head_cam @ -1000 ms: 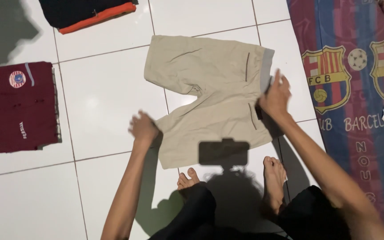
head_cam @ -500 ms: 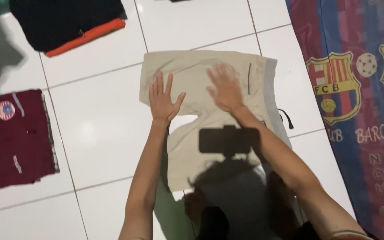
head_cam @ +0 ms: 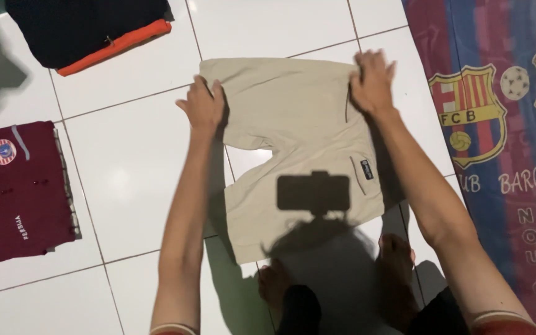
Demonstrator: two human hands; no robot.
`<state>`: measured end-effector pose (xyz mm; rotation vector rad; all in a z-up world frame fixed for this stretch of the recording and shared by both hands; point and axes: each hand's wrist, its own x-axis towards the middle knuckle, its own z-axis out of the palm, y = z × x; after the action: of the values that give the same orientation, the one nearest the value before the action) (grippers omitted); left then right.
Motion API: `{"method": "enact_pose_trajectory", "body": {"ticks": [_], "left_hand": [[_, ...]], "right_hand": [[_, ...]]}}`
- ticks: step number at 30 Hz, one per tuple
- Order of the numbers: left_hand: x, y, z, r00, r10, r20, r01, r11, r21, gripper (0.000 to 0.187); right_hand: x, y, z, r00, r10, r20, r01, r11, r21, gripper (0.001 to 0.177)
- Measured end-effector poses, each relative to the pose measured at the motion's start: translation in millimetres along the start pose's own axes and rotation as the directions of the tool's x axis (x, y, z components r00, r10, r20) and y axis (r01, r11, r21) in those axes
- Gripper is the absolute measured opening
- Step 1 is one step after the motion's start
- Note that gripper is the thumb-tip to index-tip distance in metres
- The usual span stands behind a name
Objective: Folding various items of clothing including shirts and shorts on the floor.
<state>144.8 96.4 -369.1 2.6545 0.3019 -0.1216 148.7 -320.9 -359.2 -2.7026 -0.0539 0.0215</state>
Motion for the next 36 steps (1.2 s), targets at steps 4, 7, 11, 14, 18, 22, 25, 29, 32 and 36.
{"method": "enact_pose_trajectory", "body": {"ticks": [4,7,11,14,18,22,25,29,32,36], "left_hand": [[51,-3,-12,1.000,0.026,-0.011,-0.024,0.987,0.159,0.047],[83,-4,5,0.935,0.334,-0.118,-0.322,0.940,0.110,0.075],[113,4,13,0.861,0.506,-0.053,-0.495,0.857,0.142,0.102],[122,2,9,0.947,0.233,0.220,-0.267,0.953,0.140,0.110],[134,-27,10,0.962,0.259,0.091,-0.270,0.952,0.144,0.041],[123,-19,-31,0.884,0.344,-0.316,-0.357,0.934,0.019,0.023],[81,-2,-80,0.877,0.346,-0.334,-0.393,0.916,-0.082,0.019],[-8,0,-132,0.854,0.392,-0.342,-0.452,0.884,-0.116,0.023],[-83,-2,-156,0.859,0.453,-0.238,-0.503,0.834,-0.226,0.012],[-167,9,-164,0.845,0.516,-0.145,-0.534,0.833,-0.147,0.016]], "right_hand": [[13,23,-37,0.984,0.163,0.073,-0.168,0.983,0.077,0.063],[23,32,-48,0.961,0.137,0.241,-0.162,0.983,0.089,0.061],[52,48,-34,0.945,0.058,0.320,-0.087,0.993,0.075,0.051],[75,53,-26,0.937,0.042,0.348,-0.056,0.998,0.029,0.039],[105,63,-18,0.977,-0.069,0.204,0.070,0.998,0.006,0.028],[122,44,-38,0.960,-0.278,-0.038,0.280,0.956,0.090,0.020],[110,11,-74,0.977,-0.203,0.059,0.192,0.970,0.151,0.022],[76,3,-113,0.955,-0.285,0.078,0.275,0.954,0.122,0.021],[44,11,-131,0.920,-0.388,0.057,0.375,0.913,0.157,0.016],[-7,20,-145,0.865,-0.492,0.098,0.497,0.867,-0.031,0.014]]}}
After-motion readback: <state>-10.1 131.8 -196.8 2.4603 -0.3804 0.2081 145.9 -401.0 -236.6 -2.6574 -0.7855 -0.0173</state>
